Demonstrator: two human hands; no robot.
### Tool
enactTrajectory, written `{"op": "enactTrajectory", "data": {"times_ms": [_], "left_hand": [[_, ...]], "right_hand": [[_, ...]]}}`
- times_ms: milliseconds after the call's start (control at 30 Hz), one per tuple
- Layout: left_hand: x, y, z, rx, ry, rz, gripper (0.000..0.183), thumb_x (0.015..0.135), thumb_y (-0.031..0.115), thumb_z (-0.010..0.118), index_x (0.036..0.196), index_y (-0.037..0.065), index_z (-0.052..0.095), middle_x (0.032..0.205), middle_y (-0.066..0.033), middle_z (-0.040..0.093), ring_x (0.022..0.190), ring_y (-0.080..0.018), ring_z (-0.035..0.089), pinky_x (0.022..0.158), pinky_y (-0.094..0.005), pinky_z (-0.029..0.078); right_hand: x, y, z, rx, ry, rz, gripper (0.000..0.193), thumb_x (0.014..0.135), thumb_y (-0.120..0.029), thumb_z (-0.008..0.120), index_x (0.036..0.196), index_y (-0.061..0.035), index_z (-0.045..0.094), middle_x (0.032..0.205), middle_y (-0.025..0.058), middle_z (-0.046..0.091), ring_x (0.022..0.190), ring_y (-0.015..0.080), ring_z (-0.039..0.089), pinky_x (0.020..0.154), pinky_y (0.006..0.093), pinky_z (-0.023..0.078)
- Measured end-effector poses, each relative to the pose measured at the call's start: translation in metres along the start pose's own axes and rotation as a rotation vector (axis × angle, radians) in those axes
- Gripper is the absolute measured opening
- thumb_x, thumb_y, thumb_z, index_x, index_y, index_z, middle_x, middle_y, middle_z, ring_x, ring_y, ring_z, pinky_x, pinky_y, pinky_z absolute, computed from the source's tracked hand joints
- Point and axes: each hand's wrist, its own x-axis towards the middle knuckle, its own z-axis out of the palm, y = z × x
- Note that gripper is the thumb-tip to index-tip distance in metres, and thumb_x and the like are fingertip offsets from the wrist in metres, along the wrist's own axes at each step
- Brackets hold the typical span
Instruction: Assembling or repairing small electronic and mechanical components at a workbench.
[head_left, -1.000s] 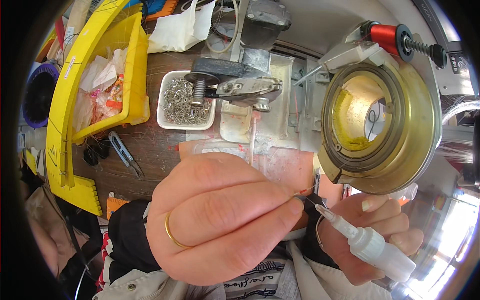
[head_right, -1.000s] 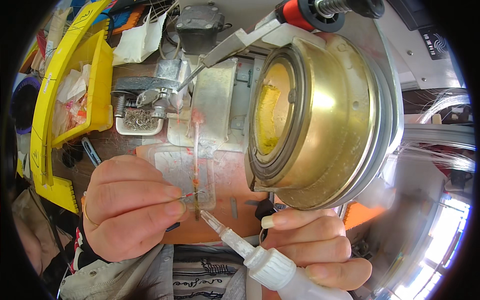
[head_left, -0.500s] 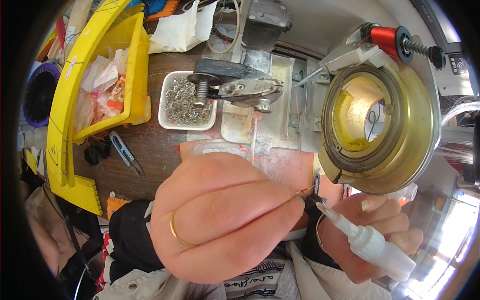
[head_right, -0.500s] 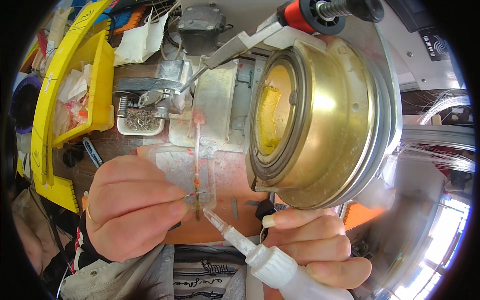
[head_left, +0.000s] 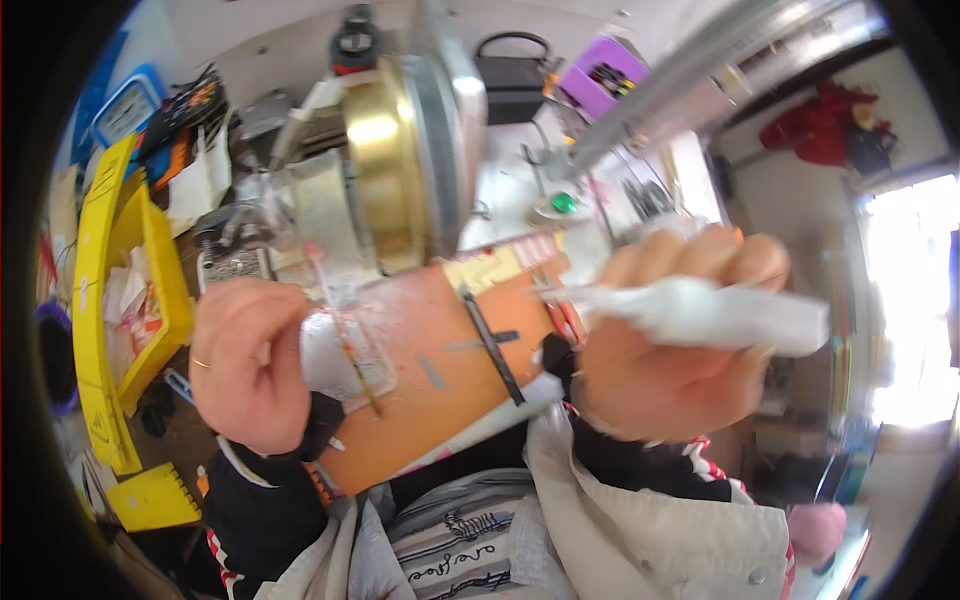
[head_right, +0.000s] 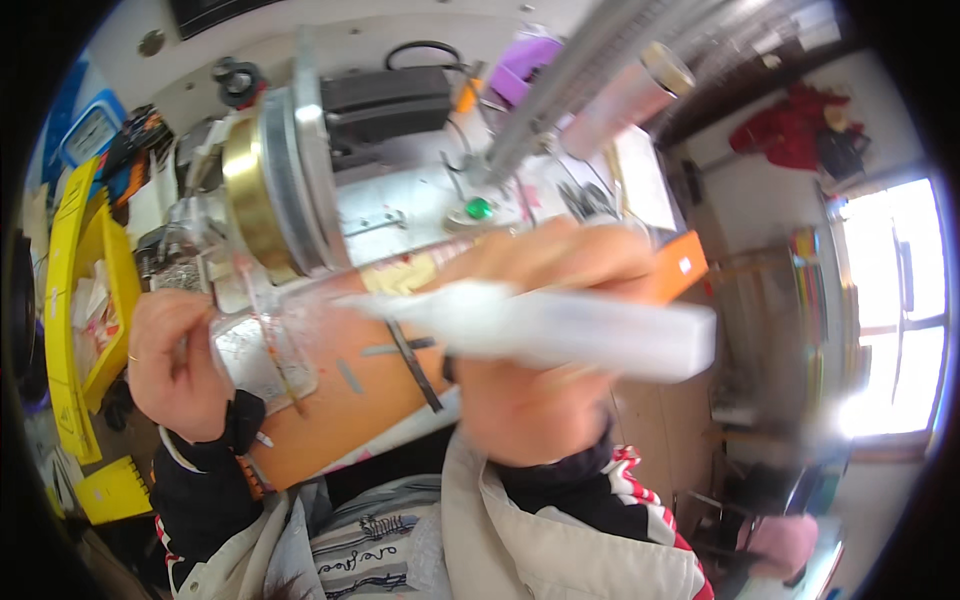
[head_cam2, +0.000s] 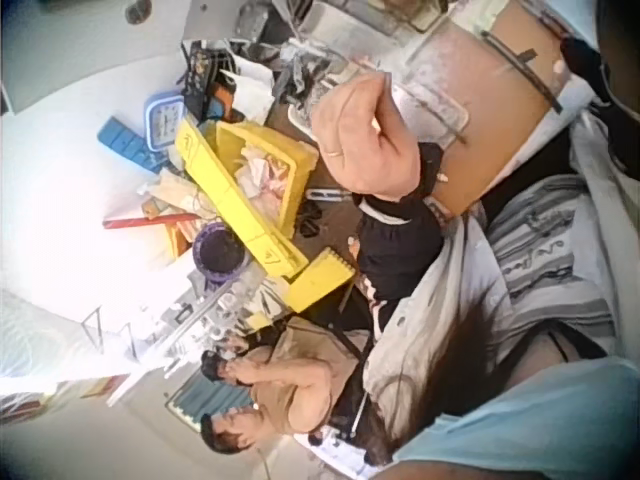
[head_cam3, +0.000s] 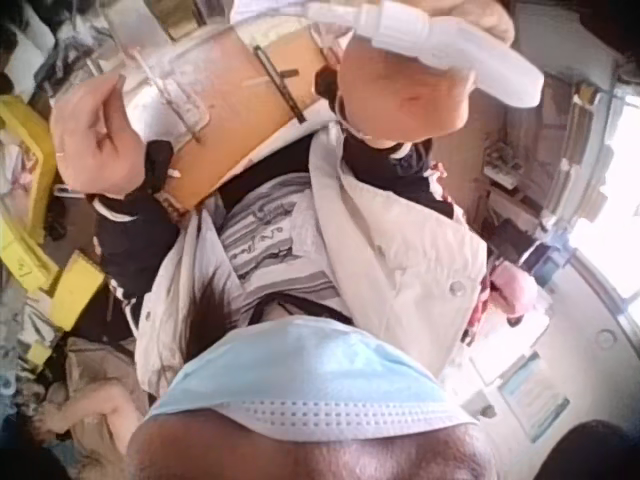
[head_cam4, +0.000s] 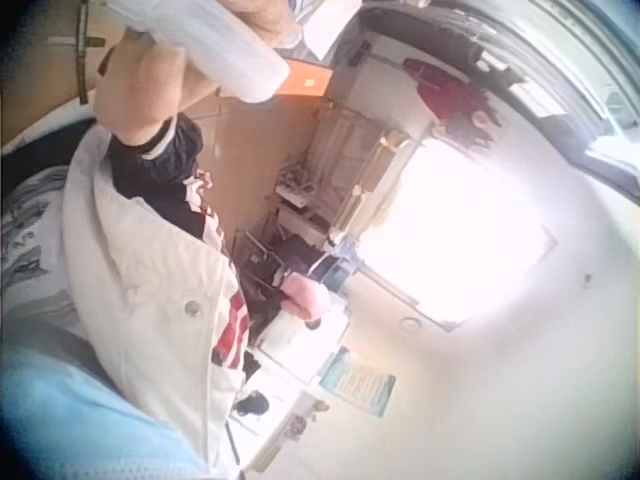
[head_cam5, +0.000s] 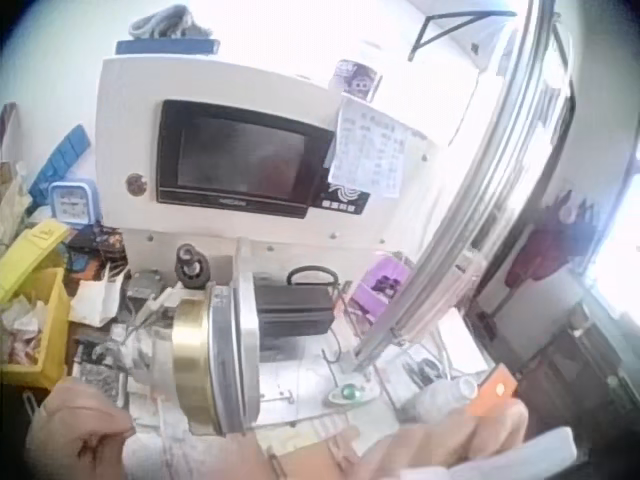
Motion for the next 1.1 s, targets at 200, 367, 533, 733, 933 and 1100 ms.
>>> {"op": "enactTrajectory", "data": {"times_ms": [200, 367, 533, 733, 933, 1100], "left_hand": [[-0.005, -0.003, 0.012, -0.083, 0.023, -0.011, 0.016, 0.081, -0.016, 0.061, 0.094, -0.005, 0.062, 0.09, -0.0148, 0.064, 0.084, -0.0272, 0.061, 0.076, -0.034, 0.049], [-0.006, -0.001, 0.012, -0.09, 0.051, -0.021, 0.017, 0.083, -0.017, 0.061, 0.095, -0.006, 0.062, 0.092, -0.0147, 0.063, 0.085, -0.0264, 0.06, 0.077, -0.0328, 0.049], [-0.006, 0.001, 0.012, -0.082, 0.069, -0.024, 0.017, 0.082, -0.017, 0.062, 0.094, -0.005, 0.062, 0.092, -0.0145, 0.064, 0.085, -0.0264, 0.06, 0.077, -0.0322, 0.049], [-0.005, 0.003, 0.008, -0.083, 0.089, -0.028, 0.023, 0.072, -0.016, 0.07, 0.09, -0.002, 0.065, 0.084, -0.013, 0.064, 0.077, -0.0286, 0.061, 0.071, -0.0347, 0.049], [-0.003, -0.011, 0.015, -0.109, 0.096, 0.032, 0.023, 0.071, -0.015, 0.072, 0.09, -0.002, 0.067, 0.084, -0.0124, 0.065, 0.076, -0.0275, 0.062, 0.07, -0.0333, 0.05], [0.0, -0.008, 0.01, -0.103, 0.113, 0.037, 0.024, 0.071, -0.013, 0.073, 0.091, -0.001, 0.067, 0.085, -0.0123, 0.065, 0.076, -0.0272, 0.062, 0.07, -0.0334, 0.05]], "right_hand": [[0.021, -0.086, -0.108, -0.895, 0.479, -0.19, 0.019, 0.101, -0.021, 0.054, 0.107, -0.0029, 0.054, 0.084, 0.0036, 0.055, 0.065, 0.01, 0.048, 0.059, 0.0254, 0.043], [0.024, -0.094, -0.166, -1.167, 0.488, -0.073, 0.022, 0.101, -0.023, 0.058, 0.107, -0.0017, 0.057, 0.088, 0.0013, 0.059, 0.068, 0.0057, 0.053, 0.061, 0.0228, 0.047], [0.011, -0.064, -0.182, -1.158, 0.284, 0.279, 0.025, 0.1, -0.021, 0.061, 0.113, -0.0006, 0.058, 0.084, -0.0013, 0.061, 0.067, 0.0038, 0.051, 0.058, 0.0205, 0.042], [-0.023, -0.06, -0.164, -1.512, 0.413, 0.169, 0.034, 0.095, -0.02, 0.066, 0.118, 0.0039, 0.058, 0.086, 0.0065, 0.065, 0.071, 0.0103, 0.054, 0.066, 0.0243, 0.044], [-0.063, -0.04, -0.05, -1.452, -0.48, 0.567, 0.022, 0.088, -0.017, 0.069, 0.103, -0.0051, 0.058, 0.083, 0.0089, 0.065, 0.068, 0.0197, 0.064, 0.063, 0.0312, 0.05], [-0.083, 0.001, -0.036, -1.43, -0.724, 0.788, 0.035, 0.086, -0.016, 0.069, 0.119, -0.0099, 0.058, 0.07, 0.0062, 0.058, 0.062, 0.0251, 0.062, 0.055, 0.036, 0.047]]}}
